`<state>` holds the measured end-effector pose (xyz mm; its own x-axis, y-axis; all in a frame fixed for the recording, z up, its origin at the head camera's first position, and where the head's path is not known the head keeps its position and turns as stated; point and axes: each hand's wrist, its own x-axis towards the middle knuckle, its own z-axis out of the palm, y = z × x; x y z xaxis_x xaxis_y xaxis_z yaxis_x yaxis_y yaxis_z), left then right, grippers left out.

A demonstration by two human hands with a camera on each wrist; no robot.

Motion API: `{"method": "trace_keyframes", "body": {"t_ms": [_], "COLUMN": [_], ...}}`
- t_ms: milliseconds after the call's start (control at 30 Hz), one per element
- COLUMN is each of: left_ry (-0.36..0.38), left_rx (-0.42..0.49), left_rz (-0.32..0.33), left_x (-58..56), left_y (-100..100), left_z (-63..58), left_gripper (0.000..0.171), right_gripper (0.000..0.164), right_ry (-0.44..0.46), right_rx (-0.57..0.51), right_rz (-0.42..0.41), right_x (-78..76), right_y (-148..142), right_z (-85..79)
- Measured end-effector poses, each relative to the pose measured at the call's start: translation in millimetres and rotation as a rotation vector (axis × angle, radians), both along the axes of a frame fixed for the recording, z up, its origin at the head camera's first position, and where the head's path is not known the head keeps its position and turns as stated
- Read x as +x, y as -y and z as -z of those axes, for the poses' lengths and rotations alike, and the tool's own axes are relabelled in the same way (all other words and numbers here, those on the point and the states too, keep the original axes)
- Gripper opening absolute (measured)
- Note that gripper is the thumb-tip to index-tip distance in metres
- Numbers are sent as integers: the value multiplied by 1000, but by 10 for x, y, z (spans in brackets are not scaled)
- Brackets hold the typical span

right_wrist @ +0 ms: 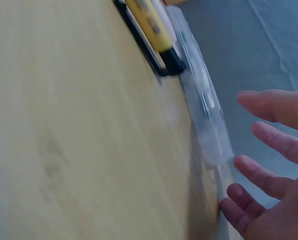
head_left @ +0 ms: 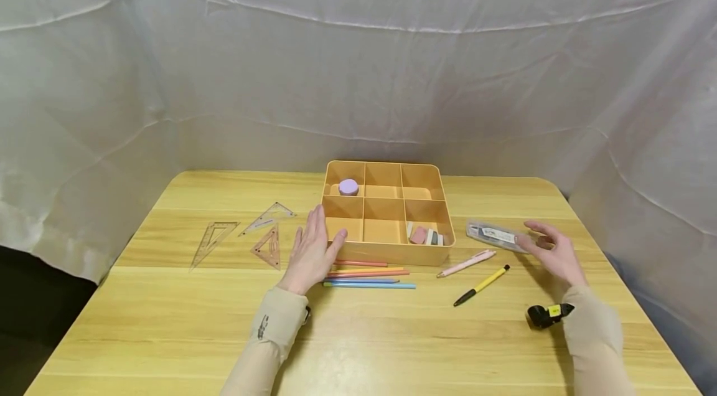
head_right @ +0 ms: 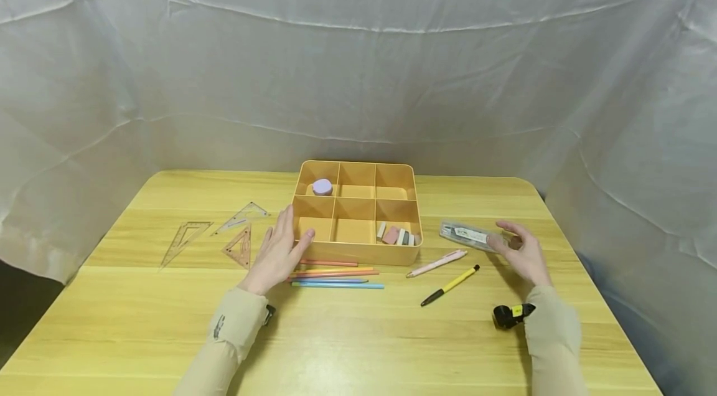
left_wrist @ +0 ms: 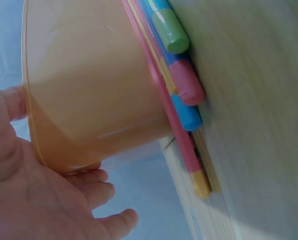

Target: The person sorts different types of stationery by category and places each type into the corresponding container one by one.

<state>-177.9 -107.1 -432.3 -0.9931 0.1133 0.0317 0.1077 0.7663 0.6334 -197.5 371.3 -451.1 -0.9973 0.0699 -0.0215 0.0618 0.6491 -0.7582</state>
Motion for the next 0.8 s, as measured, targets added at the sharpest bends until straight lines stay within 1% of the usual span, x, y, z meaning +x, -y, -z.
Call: {"method": "trace_keyframes", "body": {"t_ms": [133, 233, 300, 400, 500, 700, 800], "left_ry": [-1, -2, 1, 3, 4, 2, 3], "left_rx": [-2, -3, -5, -8, -7, -8, -6], "left_rz": [1, 2, 2, 3, 3, 4, 4], "left_x": [-5, -5, -4, -4, -6, -11, -11], "left_y": [-2, -2, -3, 1, 1, 1, 2], "left_z": [-1, 1, 2, 3, 2, 3, 5], "left_gripper": [83, 83, 83, 83, 83, 83, 83], "right_gripper": [69, 71, 74, 76, 75, 75, 74], "right_ry": [33, 38, 59, 78, 84, 108, 95], "right_rx": [20, 14, -11, -19, 1, -37, -17], "right_rz": [-34, -59, -72, -84, -97, -105, -119], "right_x": [-45, -75, -90, -115, -131, -135, -136], "right_y": [-67, -105, -130, -158, -178, -181, -179], "right_z": [36, 65, 83, 99, 106, 115, 120]}}
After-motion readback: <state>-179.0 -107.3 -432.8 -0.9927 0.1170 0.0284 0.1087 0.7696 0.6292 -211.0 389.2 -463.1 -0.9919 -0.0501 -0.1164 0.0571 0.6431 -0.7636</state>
